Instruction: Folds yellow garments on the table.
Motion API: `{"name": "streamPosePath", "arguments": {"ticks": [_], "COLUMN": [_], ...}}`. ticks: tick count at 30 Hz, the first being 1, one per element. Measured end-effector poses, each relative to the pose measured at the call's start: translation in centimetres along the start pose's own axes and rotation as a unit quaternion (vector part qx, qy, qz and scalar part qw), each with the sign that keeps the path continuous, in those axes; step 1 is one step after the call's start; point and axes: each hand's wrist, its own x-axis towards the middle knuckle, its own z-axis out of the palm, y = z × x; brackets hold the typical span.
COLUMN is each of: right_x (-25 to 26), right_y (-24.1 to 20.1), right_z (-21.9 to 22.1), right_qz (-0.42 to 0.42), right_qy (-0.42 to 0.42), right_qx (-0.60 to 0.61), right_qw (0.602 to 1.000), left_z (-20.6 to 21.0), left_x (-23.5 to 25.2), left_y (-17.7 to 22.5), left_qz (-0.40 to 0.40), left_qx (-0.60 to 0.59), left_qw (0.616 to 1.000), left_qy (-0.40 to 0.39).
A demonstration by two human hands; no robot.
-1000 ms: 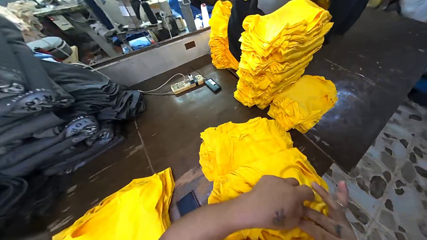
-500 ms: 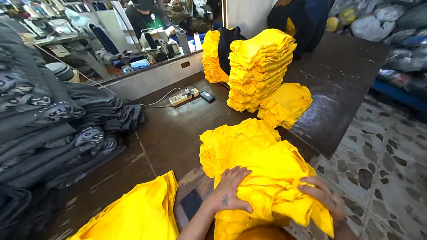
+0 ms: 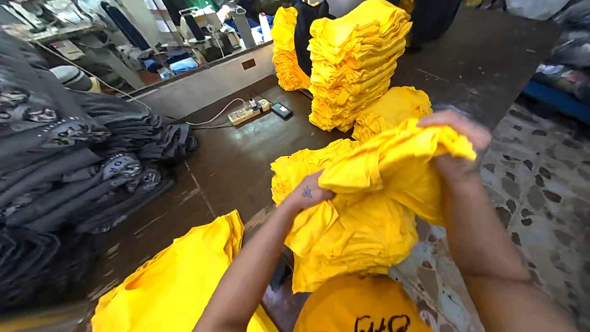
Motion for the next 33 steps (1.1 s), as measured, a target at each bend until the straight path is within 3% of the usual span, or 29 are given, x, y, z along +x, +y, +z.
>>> {"name": "streamPosePath", "arguments": {"ticks": [3,6,11,14,17,21,24,26,29,31,33], "right_x": [3.7,7.5,14.6,18.8,22.1,22.4,17.7,11.8,-0.2,-11.7,-21.1], "right_y": [1.5,2.3,3.0,4.7,4.6,4.9,6.4,6.7,3.8,3.1,2.0], "right_z": [-2.6,-4.8,-6.0,-5.9,-5.5,-5.8,-6.3,-6.0,-4.3,-2.3,-0.5], "right_qz": [-0.016,-0.027,0.146,0.214,0.226,0.196,0.15,0.173,0.326,0.436,0.546], "right_qy": [0.03,0.076,0.119,0.111,0.109,0.123,0.069,0.018,0.008,0.046,0.071], "right_qx": [-0.012,0.001,0.023,0.078,0.131,0.25,0.318,0.333,0.299,0.277,0.219], "right_qw": [0.999,0.997,0.982,0.967,0.959,0.94,0.934,0.927,0.897,0.855,0.805], "left_z": [-2.0,-5.1,-11.5,-14.8,-17.1,-15.4,-8.6,-2.4,6.3,11.0,14.2], "left_x": [1.6,1.1,0.0,-0.9,-2.6,-7.0,-10.0,-11.1,-10.8,-9.3,-8.1], "left_y": [1.7,7.1,16.1,20.6,24.4,27.6,26.2,23.5,17.9,11.6,5.6], "left_qz": [0.064,0.089,0.074,0.066,0.026,-0.019,-0.039,-0.056,-0.083,-0.1,-0.123], "left_qx": [0.065,0.128,0.283,0.383,0.489,0.589,0.618,0.594,0.463,0.376,0.312], "left_qw": [0.996,0.987,0.949,0.908,0.847,0.759,0.74,0.779,0.883,0.913,0.926], "left_qy": [0.021,0.033,0.115,0.155,0.208,0.278,0.262,0.192,-0.013,-0.123,-0.172]}}
